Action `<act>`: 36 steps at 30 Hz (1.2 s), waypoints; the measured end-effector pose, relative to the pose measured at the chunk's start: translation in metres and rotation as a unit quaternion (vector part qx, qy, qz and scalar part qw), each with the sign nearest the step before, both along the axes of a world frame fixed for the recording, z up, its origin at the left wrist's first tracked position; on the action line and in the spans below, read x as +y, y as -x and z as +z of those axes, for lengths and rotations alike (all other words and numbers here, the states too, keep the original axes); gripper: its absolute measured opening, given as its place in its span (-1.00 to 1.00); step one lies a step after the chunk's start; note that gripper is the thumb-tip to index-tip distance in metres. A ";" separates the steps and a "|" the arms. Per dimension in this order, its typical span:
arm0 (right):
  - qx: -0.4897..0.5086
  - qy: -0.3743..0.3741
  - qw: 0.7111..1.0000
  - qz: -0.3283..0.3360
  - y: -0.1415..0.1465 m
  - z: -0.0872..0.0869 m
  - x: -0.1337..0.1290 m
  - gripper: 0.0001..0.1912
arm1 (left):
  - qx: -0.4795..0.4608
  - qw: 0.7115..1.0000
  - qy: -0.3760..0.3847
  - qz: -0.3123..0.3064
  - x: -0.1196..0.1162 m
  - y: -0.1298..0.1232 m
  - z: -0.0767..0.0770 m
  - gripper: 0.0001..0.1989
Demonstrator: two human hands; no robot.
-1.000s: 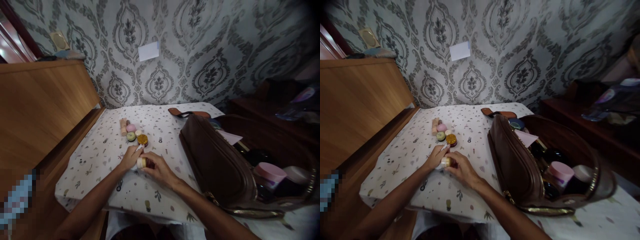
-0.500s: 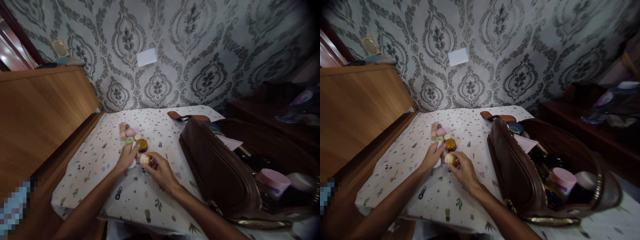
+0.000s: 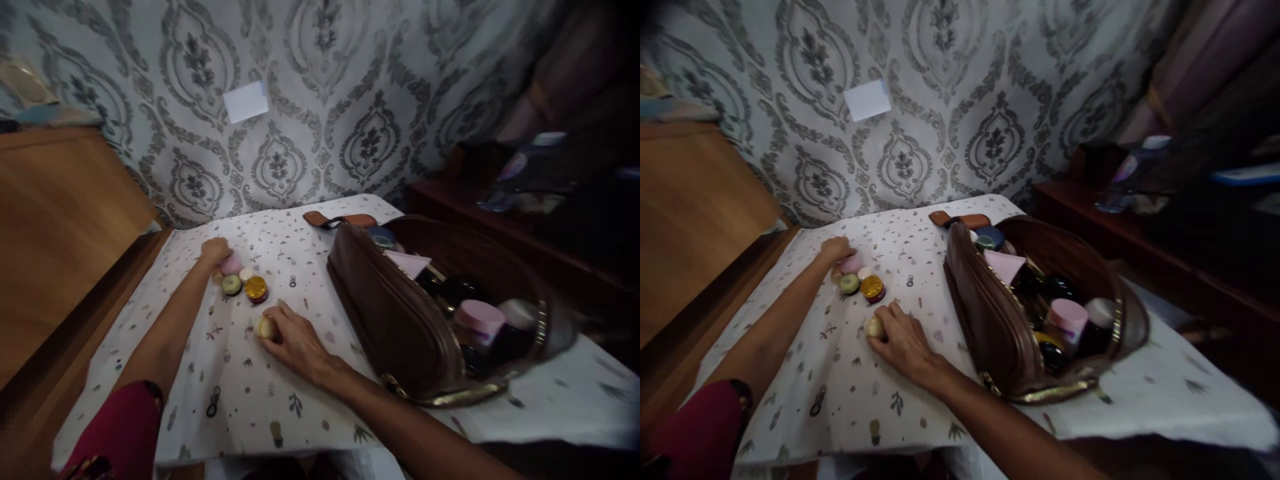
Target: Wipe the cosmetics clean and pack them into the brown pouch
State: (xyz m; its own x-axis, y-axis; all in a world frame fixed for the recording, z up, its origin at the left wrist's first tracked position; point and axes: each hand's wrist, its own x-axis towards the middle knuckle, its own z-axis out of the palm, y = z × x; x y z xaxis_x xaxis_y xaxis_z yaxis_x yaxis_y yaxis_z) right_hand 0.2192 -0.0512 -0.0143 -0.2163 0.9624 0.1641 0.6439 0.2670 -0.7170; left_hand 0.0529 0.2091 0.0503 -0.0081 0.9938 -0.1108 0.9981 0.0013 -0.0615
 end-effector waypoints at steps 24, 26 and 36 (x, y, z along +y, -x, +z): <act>0.212 0.009 0.977 -0.021 -0.033 0.039 -0.033 -0.26 | -0.327 0.902 -0.166 -0.228 -0.176 -0.046 0.060 -0.63; 0.283 0.010 0.959 0.021 -0.040 0.040 -0.037 -0.48 | -0.336 0.892 -0.144 -0.268 -0.202 -0.044 0.046 -0.70; 0.337 0.077 0.934 0.094 -0.051 0.033 -0.050 -0.79 | -0.276 0.884 -0.119 -0.358 -0.237 -0.062 0.036 -0.86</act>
